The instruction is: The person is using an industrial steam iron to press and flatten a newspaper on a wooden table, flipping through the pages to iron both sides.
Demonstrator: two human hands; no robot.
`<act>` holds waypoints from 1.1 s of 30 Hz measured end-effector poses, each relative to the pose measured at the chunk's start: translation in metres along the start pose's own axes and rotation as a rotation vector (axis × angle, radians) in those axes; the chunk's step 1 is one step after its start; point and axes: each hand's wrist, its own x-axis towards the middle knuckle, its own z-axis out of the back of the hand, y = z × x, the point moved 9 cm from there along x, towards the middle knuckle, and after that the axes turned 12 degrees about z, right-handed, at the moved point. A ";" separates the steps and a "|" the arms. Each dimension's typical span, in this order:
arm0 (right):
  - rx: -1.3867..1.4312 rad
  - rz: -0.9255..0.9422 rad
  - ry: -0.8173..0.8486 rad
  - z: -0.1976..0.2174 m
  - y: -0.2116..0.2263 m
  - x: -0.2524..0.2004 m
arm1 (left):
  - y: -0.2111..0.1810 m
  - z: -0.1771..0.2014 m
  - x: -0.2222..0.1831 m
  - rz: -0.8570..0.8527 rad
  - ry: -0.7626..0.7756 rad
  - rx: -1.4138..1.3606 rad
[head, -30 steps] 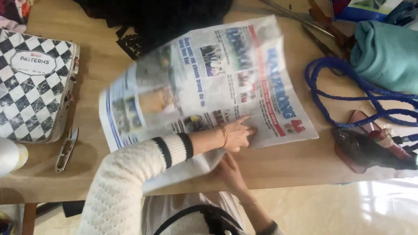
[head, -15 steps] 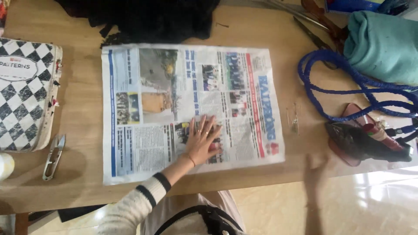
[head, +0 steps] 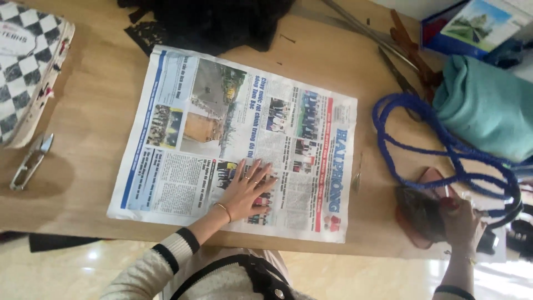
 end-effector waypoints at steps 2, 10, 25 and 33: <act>0.113 -0.112 0.327 -0.027 -0.013 0.011 | -0.001 0.002 -0.001 -0.022 -0.021 0.012; 0.474 -0.271 0.415 0.107 0.136 0.030 | -0.002 0.004 -0.003 -0.016 0.003 -0.004; 0.053 0.848 -0.151 0.148 0.494 -0.011 | 0.030 0.017 -0.049 0.109 -0.208 -0.248; 0.267 1.112 -0.151 0.126 0.574 -0.054 | 0.140 0.092 -0.137 0.504 -0.124 -0.036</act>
